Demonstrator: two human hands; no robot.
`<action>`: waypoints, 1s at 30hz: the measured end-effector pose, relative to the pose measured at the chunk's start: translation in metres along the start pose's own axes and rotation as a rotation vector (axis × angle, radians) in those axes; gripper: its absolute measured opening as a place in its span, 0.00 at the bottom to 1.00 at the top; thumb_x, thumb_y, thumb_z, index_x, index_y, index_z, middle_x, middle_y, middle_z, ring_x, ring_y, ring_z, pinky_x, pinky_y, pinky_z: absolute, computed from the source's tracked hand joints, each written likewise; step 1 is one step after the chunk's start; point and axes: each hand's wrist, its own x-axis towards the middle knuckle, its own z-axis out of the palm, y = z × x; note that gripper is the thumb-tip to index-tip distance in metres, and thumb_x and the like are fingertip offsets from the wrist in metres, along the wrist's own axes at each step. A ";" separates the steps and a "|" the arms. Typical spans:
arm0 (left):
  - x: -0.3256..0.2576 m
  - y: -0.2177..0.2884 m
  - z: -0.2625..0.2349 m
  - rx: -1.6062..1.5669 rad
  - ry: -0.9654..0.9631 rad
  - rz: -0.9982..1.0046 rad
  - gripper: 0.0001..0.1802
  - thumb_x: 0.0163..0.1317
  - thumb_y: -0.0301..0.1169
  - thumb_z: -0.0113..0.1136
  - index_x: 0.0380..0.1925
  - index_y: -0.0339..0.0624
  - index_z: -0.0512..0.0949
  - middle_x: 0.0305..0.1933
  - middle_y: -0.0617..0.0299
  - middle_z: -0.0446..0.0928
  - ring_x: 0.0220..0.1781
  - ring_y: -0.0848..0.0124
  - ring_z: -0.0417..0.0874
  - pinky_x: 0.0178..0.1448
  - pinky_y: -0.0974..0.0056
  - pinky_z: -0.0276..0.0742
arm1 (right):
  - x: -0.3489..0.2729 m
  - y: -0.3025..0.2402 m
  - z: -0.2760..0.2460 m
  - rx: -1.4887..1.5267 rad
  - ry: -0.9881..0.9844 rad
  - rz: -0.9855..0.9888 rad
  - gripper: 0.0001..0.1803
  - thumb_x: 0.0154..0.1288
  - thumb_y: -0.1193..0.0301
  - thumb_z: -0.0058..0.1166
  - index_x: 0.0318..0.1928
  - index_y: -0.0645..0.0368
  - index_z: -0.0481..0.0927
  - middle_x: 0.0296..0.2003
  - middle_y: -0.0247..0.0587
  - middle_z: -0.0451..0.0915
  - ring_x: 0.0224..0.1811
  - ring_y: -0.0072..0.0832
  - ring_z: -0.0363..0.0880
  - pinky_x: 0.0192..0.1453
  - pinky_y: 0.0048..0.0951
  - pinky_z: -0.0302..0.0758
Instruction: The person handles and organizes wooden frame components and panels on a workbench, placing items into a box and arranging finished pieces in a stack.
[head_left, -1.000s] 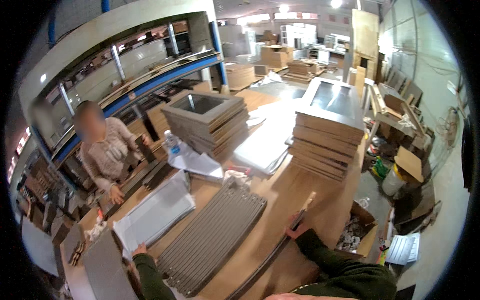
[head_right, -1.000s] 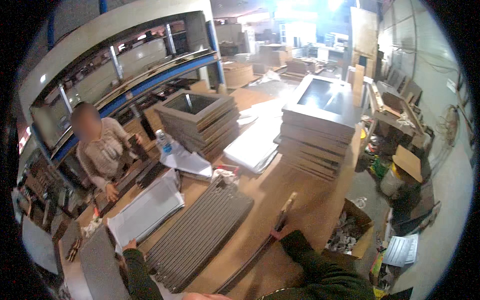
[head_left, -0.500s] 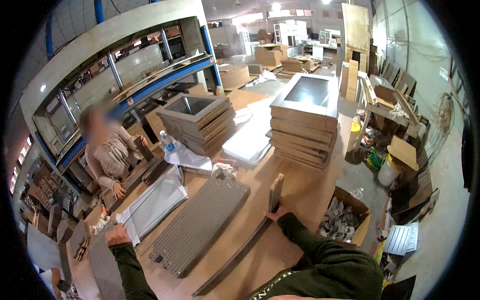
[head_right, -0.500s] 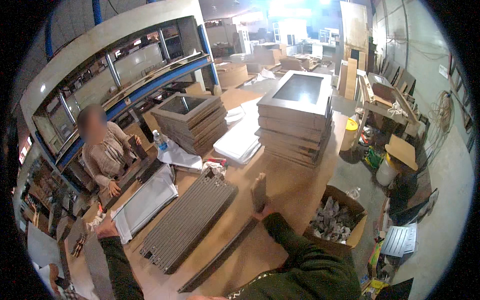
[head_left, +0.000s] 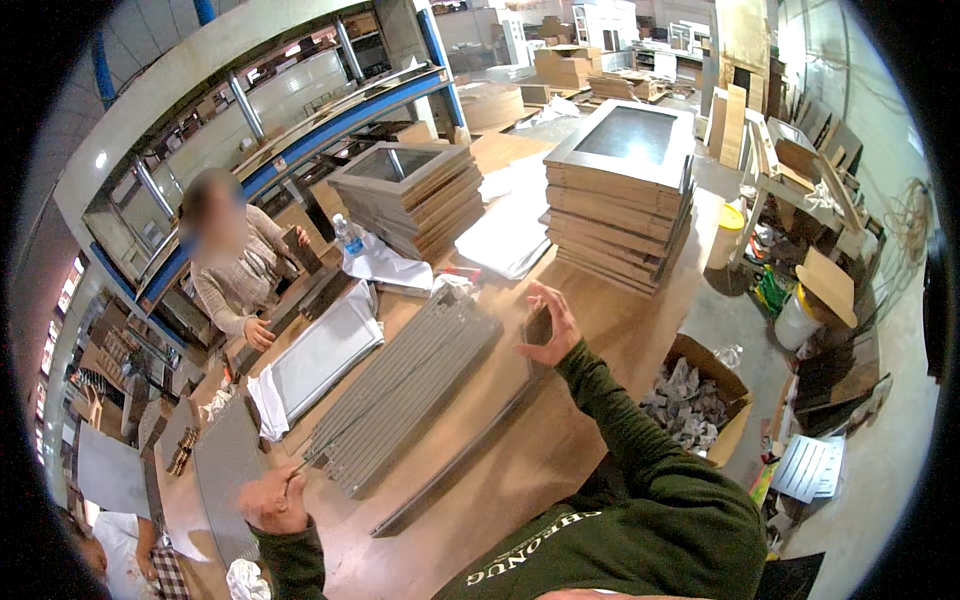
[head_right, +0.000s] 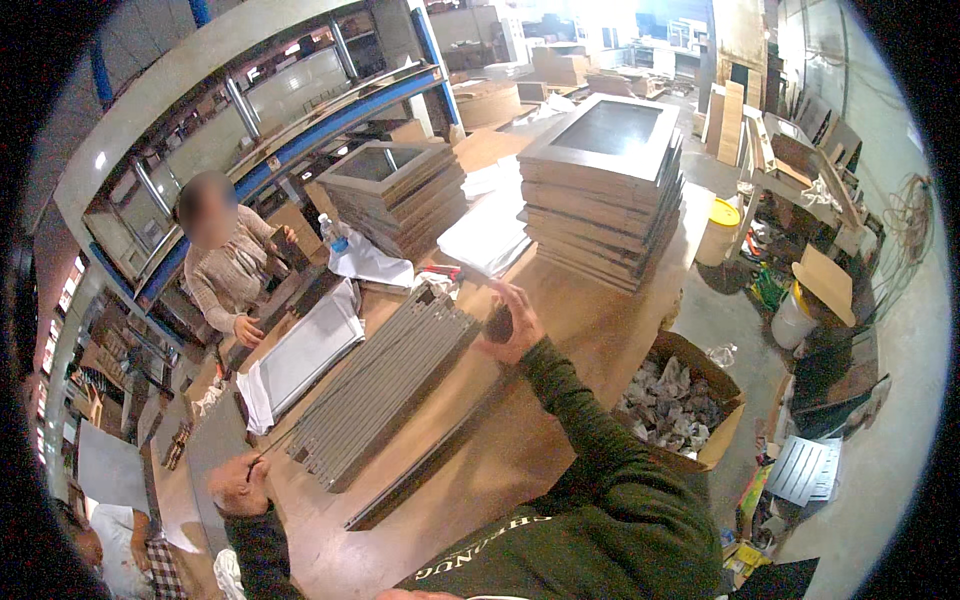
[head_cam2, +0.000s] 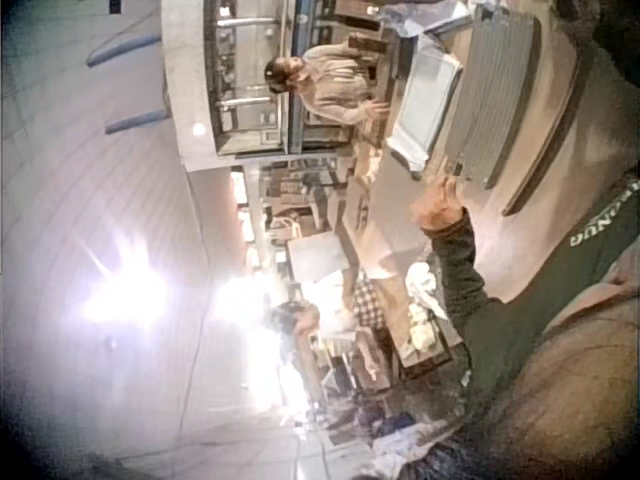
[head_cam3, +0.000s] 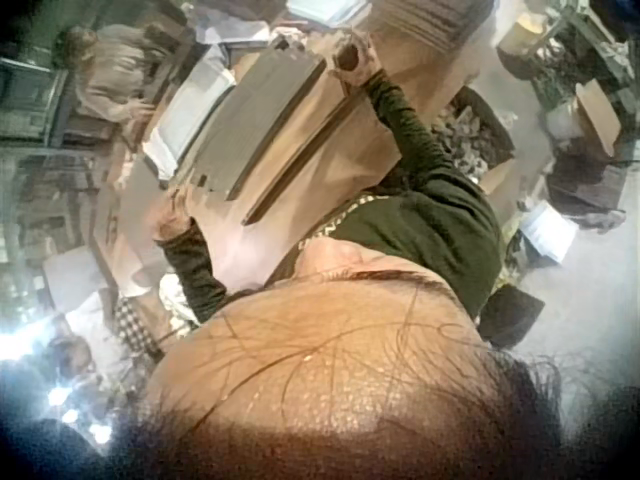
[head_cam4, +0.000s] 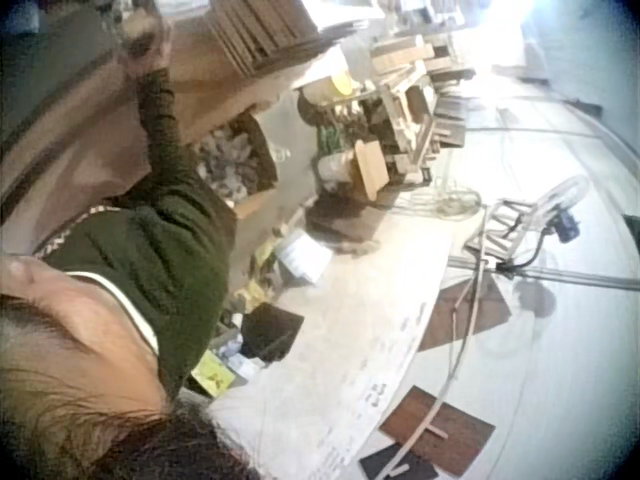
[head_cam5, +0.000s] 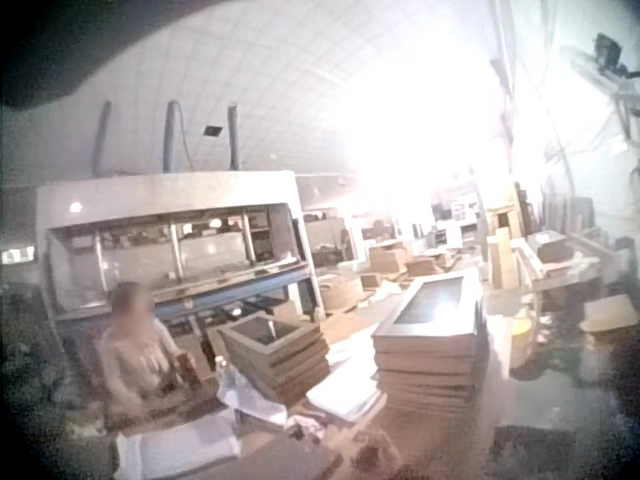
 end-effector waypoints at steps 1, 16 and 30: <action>0.003 0.007 0.003 -0.052 0.032 -0.004 0.14 0.51 0.41 0.55 0.16 0.44 0.77 0.14 0.59 0.73 0.17 0.63 0.74 0.24 0.65 0.67 | 0.001 0.001 -0.002 -0.062 -0.024 -0.049 0.49 0.36 0.61 0.67 0.60 0.57 0.53 0.52 0.46 0.62 0.51 0.37 0.66 0.52 0.36 0.66; 0.012 0.031 -0.003 -0.095 -0.134 -0.085 0.07 0.45 0.34 0.58 0.18 0.42 0.76 0.16 0.59 0.74 0.18 0.62 0.74 0.26 0.64 0.64 | 0.006 -0.001 -0.004 0.033 0.021 0.120 0.44 0.33 0.61 0.69 0.56 0.52 0.64 0.51 0.43 0.69 0.54 0.37 0.66 0.56 0.34 0.66; -0.014 0.028 0.020 -0.129 -0.080 -0.138 0.13 0.50 0.40 0.57 0.20 0.41 0.78 0.17 0.59 0.76 0.19 0.65 0.75 0.28 0.65 0.68 | 0.009 -0.001 -0.004 0.166 0.011 0.109 0.32 0.38 0.66 0.66 0.48 0.57 0.69 0.47 0.42 0.71 0.50 0.33 0.69 0.53 0.30 0.66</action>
